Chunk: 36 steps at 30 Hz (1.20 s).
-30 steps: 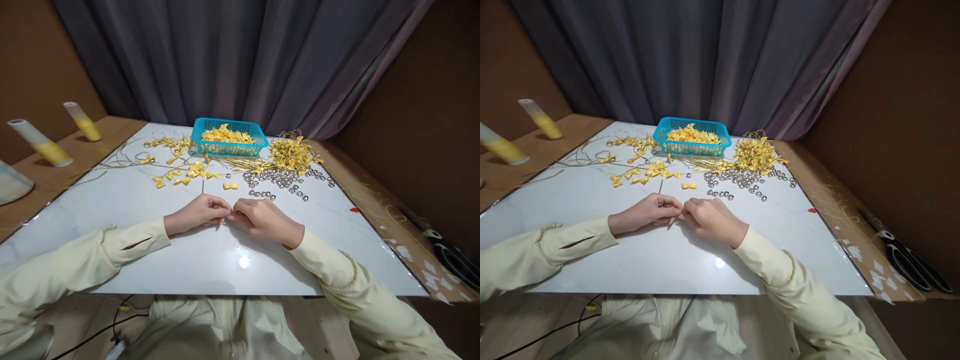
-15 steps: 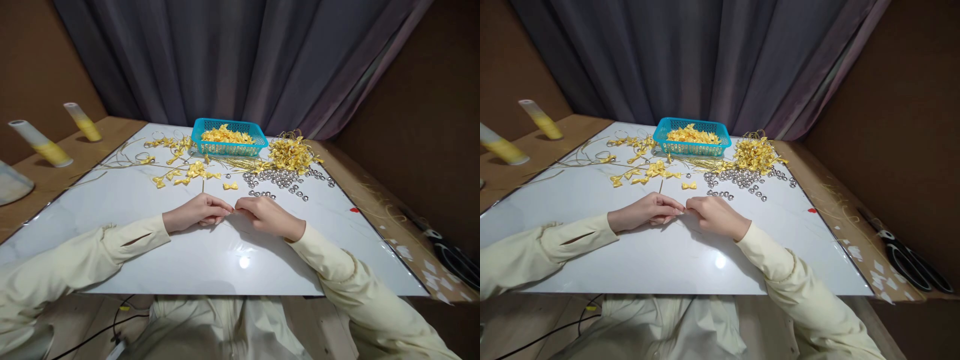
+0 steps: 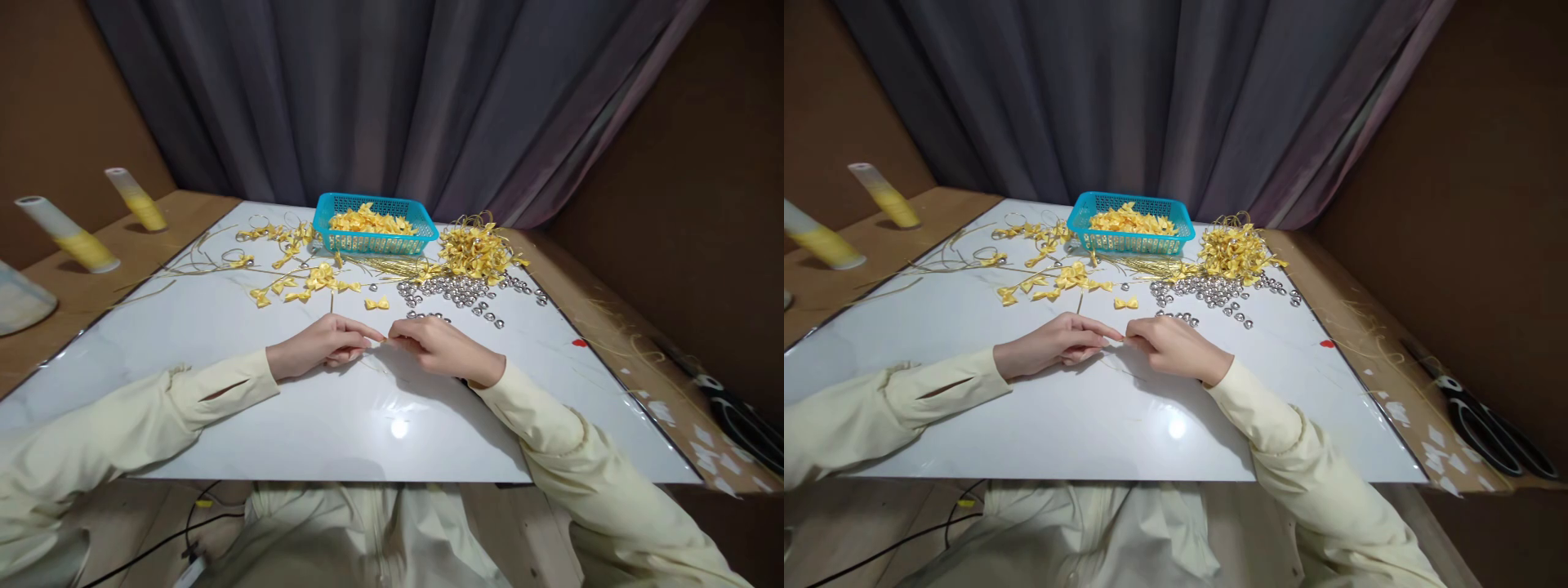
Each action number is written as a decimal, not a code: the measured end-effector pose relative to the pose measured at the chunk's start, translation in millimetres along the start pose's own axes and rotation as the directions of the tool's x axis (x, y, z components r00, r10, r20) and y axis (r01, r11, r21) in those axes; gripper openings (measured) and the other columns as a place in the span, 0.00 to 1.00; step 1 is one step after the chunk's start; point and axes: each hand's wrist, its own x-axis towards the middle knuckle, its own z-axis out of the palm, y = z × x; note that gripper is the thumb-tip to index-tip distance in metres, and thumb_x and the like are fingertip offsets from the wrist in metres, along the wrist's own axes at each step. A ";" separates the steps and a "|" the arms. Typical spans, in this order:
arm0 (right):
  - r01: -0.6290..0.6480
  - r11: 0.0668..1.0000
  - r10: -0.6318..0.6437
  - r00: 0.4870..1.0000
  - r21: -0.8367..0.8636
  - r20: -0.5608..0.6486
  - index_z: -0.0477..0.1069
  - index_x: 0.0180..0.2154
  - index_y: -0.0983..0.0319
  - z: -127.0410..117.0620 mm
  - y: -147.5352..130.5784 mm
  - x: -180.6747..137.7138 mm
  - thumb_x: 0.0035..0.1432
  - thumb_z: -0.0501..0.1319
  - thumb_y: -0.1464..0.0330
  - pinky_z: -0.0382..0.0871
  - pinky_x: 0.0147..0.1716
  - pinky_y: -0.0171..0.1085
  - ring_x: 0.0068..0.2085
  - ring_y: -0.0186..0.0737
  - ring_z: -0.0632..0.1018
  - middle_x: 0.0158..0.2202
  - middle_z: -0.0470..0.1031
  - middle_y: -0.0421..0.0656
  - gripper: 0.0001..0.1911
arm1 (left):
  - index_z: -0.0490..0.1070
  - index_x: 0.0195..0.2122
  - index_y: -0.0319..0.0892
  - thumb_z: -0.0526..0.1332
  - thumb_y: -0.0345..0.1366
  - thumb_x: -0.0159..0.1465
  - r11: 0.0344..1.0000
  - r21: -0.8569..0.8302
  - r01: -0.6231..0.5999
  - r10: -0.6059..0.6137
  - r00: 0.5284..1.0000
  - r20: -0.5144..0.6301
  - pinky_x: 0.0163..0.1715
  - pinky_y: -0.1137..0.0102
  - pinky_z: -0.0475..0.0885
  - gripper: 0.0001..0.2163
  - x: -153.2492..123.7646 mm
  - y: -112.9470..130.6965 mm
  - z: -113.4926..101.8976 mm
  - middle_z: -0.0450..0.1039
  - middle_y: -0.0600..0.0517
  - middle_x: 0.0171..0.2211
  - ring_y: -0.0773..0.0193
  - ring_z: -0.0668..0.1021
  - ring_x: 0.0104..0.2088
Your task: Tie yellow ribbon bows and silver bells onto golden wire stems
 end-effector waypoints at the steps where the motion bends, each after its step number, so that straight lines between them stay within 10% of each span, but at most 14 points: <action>1: -0.019 1.000 0.019 1.000 -0.001 -0.008 0.69 0.34 0.65 -0.3 -0.5 -0.3 0.59 0.52 0.72 0.54 0.26 0.31 0.27 0.34 0.69 0.28 0.73 0.43 0.07 | 0.74 0.44 0.32 0.60 0.32 0.56 1.000 0.001 -0.001 0.001 1.000 0.002 0.15 0.76 0.45 0.16 0.0 0.1 0.2 0.57 0.60 0.15 0.77 0.52 0.14; 7: -0.040 0.999 0.038 0.997 -0.027 -0.071 0.69 0.36 0.65 7.4 -4.1 0.7 0.59 0.56 0.57 0.51 0.25 0.31 0.25 0.32 0.67 0.27 0.71 0.42 0.17 | 0.74 0.43 0.32 0.60 0.32 0.56 1.000 -0.007 0.013 -0.013 1.000 0.000 0.15 0.76 0.44 0.14 -0.8 1.3 2.3 0.55 0.60 0.14 0.77 0.52 0.14; 15: -0.016 0.999 0.020 0.996 0.043 -0.091 0.70 0.31 0.65 19.2 -1.2 5.7 0.60 0.53 0.73 0.52 0.25 0.29 0.22 0.31 0.66 0.21 0.69 0.41 0.09 | 0.74 0.41 0.32 0.61 0.34 0.56 1.000 -0.002 0.010 -0.010 1.000 0.026 0.16 0.75 0.45 0.14 -2.8 2.3 4.4 0.56 0.60 0.15 0.77 0.52 0.15; 36: 0.050 0.995 -0.060 0.993 0.089 0.103 0.62 0.18 0.64 -1.2 0.4 2.3 0.54 0.52 0.73 0.49 0.22 0.31 0.19 0.28 0.51 0.14 0.52 0.33 0.14 | 0.69 0.38 0.36 0.61 0.30 0.55 0.993 -0.113 -0.021 0.012 0.997 -0.079 0.14 0.78 0.44 0.09 -1.6 1.6 0.1 0.58 0.60 0.15 0.78 0.51 0.13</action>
